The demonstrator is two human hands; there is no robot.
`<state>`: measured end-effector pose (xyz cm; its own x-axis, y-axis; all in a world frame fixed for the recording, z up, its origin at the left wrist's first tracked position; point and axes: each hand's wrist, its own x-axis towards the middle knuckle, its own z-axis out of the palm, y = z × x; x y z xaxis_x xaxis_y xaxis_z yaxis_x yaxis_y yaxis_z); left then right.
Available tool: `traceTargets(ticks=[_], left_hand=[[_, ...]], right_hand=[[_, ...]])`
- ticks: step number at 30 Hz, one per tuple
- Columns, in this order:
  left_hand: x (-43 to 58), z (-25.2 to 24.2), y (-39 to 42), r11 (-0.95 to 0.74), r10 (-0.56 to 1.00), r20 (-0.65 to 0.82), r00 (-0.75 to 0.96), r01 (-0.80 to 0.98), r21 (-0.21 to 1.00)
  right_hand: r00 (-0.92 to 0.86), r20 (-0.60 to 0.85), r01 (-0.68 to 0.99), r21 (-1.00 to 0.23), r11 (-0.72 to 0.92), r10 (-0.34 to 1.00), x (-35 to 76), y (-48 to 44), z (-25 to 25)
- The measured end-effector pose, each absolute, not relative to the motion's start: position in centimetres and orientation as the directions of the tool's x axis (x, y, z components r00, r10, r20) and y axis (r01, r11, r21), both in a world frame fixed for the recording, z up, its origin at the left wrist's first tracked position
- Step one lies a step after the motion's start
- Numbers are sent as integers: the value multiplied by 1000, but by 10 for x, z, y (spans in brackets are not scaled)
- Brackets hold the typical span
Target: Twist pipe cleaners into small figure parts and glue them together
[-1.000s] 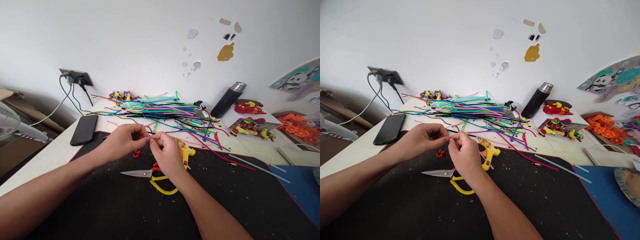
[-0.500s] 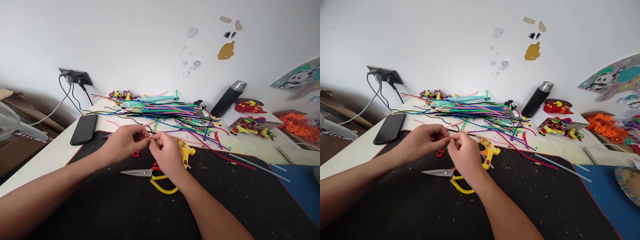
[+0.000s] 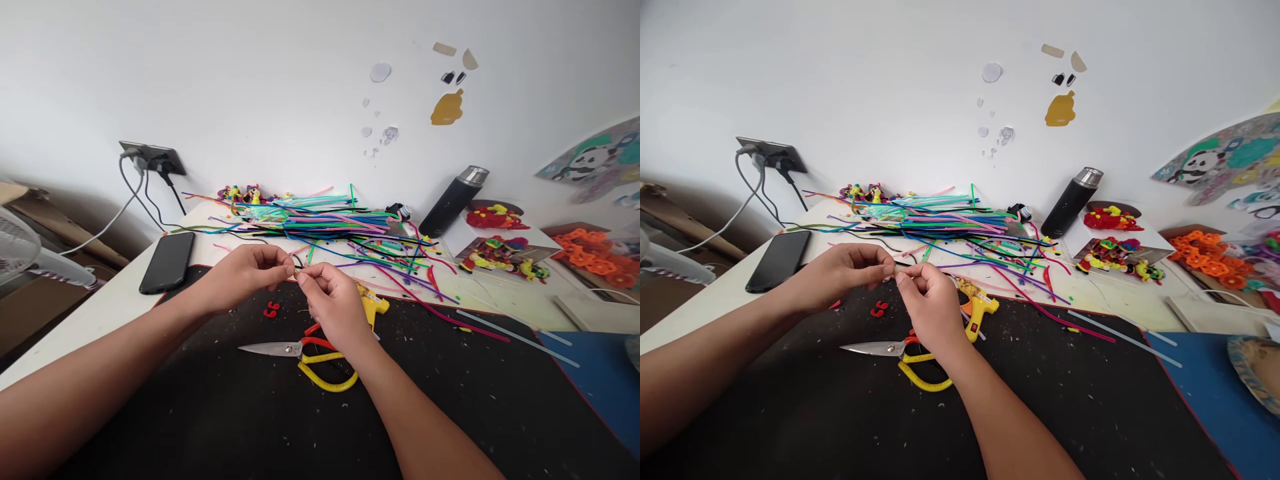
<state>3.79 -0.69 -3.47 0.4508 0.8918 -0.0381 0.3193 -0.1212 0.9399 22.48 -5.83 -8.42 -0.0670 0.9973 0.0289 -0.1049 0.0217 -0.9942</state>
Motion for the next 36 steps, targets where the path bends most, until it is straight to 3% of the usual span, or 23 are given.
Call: traceTargets(ticks=[12,27,36], left_hand=[[37,-45,-6,-12,884,-68,463,168,986],[48,-42,-13,159,891,-131,436,-29,987],[50,-43,-17,167,886,-116,449,-74,983]], right_hand=[[-143,-92,-355,-924,-138,985,221,-59,-77],[-227,-145,-445,-864,-235,963,224,-62,-71],[-277,-138,-442,-860,-254,951,225,-62,-74]])
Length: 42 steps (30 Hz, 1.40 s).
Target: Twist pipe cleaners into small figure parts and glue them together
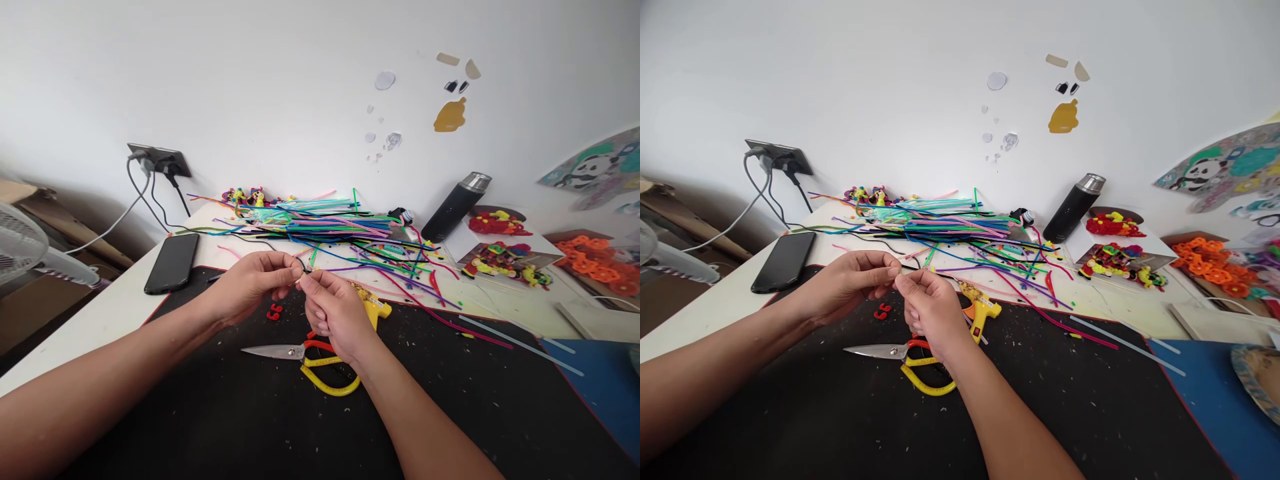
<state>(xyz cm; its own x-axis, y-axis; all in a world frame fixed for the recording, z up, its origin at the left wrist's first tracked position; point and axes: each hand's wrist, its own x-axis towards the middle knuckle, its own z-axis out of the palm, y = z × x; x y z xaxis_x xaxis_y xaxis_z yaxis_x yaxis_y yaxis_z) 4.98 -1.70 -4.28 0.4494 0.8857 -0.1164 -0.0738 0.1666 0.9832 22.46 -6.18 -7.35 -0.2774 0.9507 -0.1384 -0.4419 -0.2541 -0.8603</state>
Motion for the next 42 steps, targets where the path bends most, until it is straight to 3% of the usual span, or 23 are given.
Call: traceTargets(ticks=[19,29,42], left_hand=[[52,-47,-20,274,889,-171,425,-193,942],[50,-49,-16,266,868,-166,469,-155,951],[60,-41,-33,341,902,-237,360,-258,904]], right_hand=[[-276,-139,-481,-836,-262,951,224,-63,-71],[-297,-160,-486,-823,-293,941,226,-63,-71],[-289,-133,-496,-826,-267,948,222,-64,-72]])
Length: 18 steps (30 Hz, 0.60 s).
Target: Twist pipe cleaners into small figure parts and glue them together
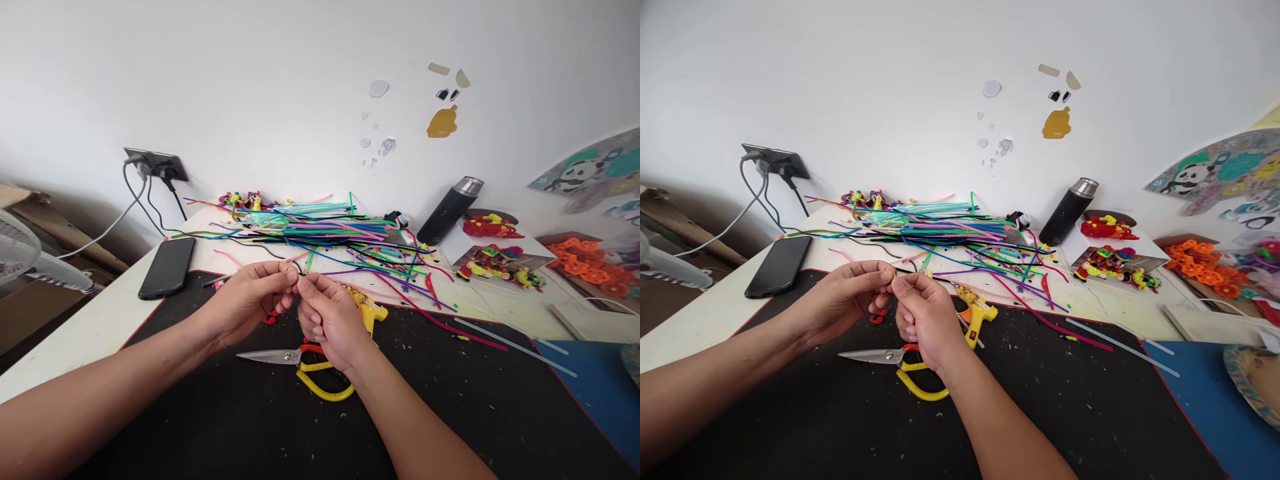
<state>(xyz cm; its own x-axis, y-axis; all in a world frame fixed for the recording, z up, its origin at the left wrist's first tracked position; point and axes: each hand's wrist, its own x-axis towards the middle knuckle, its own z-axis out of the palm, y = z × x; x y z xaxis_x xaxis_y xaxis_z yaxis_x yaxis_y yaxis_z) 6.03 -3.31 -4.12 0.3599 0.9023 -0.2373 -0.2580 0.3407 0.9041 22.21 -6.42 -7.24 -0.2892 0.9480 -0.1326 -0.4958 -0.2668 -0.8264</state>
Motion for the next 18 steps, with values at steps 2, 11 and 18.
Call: traceTargets(ticks=[2,11,18], left_hand=[[61,-42,-35,343,904,-238,356,-269,900],[65,-43,-39,344,900,-232,369,-276,898],[63,-45,-34,334,892,-199,405,-296,895]], right_hand=[[-288,-127,-495,-829,-261,949,222,-65,-71],[-198,-83,-473,-865,-170,977,220,-65,-69],[-210,-116,-497,-843,-208,971,221,-64,-71]])
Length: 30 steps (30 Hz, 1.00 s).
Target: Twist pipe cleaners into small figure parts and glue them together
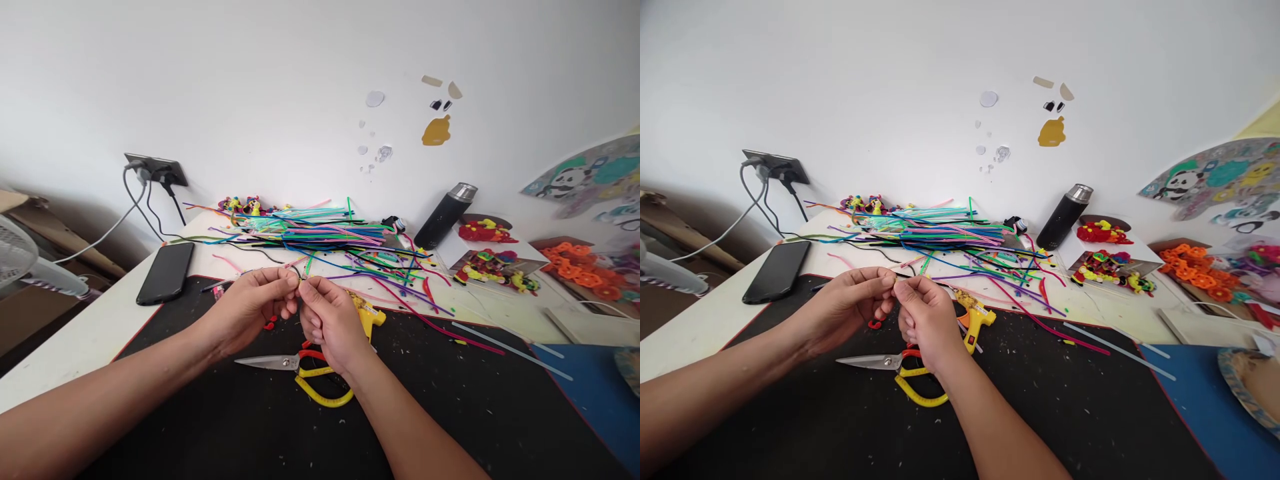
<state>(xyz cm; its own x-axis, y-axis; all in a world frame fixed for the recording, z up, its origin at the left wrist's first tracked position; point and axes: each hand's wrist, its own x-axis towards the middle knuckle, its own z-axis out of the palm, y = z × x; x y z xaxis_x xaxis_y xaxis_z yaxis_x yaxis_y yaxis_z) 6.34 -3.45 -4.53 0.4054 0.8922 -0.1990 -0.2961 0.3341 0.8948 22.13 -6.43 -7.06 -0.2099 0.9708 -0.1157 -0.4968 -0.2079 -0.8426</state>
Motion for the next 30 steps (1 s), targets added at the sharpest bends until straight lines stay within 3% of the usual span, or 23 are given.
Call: traceTargets(ticks=[7,30], left_hand=[[63,-47,-36,303,896,-166,413,-294,907],[63,-43,-34,254,921,-153,358,-254,933]], right_hand=[[-178,-105,-532,-826,-185,978,225,-61,-77],[-342,-135,-500,-812,-302,930,227,-60,-74]])
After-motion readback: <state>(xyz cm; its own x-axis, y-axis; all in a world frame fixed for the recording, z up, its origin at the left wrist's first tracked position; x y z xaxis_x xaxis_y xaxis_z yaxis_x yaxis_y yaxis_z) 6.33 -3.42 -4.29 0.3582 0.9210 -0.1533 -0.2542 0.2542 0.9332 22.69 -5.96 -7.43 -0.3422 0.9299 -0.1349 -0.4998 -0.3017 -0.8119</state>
